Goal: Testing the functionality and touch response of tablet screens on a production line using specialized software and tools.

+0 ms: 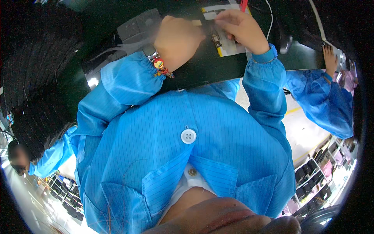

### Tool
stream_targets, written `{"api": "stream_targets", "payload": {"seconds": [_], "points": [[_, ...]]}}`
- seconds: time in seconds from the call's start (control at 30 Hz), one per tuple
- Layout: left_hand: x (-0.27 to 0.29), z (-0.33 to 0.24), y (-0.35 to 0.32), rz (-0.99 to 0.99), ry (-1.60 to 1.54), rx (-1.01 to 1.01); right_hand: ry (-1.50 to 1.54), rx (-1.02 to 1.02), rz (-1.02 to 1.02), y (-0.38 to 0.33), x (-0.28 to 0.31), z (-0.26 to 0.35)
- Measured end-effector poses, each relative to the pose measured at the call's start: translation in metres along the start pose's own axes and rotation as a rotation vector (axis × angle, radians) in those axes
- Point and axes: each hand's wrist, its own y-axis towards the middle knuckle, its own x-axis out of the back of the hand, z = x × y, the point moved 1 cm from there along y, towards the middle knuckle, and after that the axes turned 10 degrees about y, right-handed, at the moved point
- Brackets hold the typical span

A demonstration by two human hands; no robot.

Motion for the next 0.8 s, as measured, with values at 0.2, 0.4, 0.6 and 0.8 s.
{"api": "stream_targets", "payload": {"seconds": [0.2,0.4,0.6,0.8], "points": [[0.001,0.0,0.0,0.039,0.024,0.014,0.009,0.028,0.043,0.001,0.0,-0.007],[0.005,-0.003,0.003,0.091,0.035,0.031,0.026,0.146,0.03,0.011,-0.002,-0.029],[-0.003,-0.002,0.0,-0.003,0.007,0.037,-0.072,0.071,0.046,0.01,-0.001,-0.016],[0.004,-0.005,0.006,0.086,0.063,0.003,-0.273,-0.109,0.056,0.008,-0.002,0.011]]}}
